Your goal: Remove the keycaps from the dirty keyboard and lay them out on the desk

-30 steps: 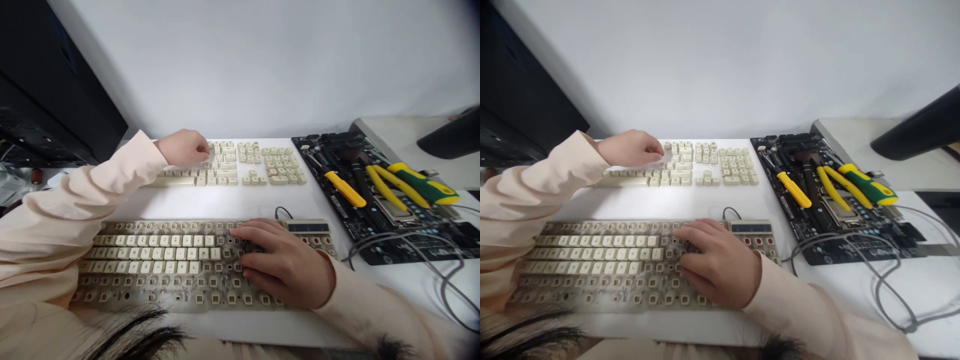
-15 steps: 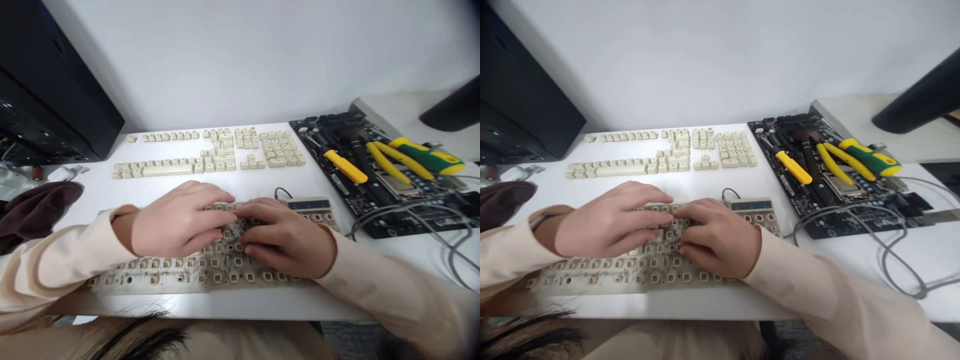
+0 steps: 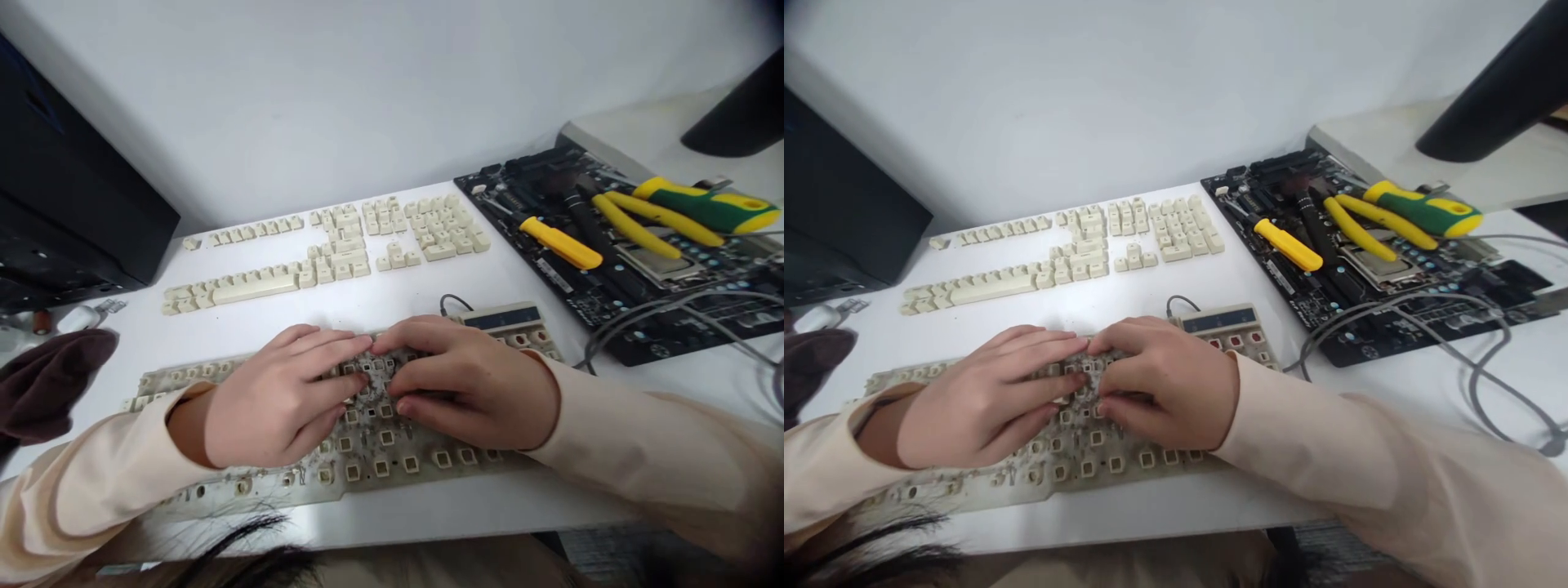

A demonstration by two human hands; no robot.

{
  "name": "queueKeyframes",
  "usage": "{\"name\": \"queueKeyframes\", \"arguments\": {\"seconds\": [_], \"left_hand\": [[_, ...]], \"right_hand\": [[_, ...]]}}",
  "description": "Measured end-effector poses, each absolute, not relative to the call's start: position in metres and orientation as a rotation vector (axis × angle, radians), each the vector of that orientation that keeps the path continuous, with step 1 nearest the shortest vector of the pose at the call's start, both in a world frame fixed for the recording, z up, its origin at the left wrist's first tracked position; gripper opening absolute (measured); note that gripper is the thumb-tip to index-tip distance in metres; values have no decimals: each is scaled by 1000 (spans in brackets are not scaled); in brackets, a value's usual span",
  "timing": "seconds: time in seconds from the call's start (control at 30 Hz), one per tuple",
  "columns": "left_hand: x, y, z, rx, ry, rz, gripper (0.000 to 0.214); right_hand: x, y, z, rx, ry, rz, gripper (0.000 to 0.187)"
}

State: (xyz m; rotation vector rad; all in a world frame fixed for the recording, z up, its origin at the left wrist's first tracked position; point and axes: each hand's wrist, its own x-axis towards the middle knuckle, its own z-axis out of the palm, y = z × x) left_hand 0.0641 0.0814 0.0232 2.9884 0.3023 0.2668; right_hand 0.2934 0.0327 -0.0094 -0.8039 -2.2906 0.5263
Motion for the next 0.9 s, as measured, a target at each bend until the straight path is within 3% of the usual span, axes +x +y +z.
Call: {"name": "queueKeyframes", "arguments": {"seconds": [0.43, 0.9], "left_hand": [[74, 80, 22, 2967, 455, 386, 26], [63, 77, 9, 3009, 457, 231, 22]], "right_hand": [[298, 33, -6, -882, -2274, 544, 23], [297, 34, -5, -933, -2299, 519, 26]]}}
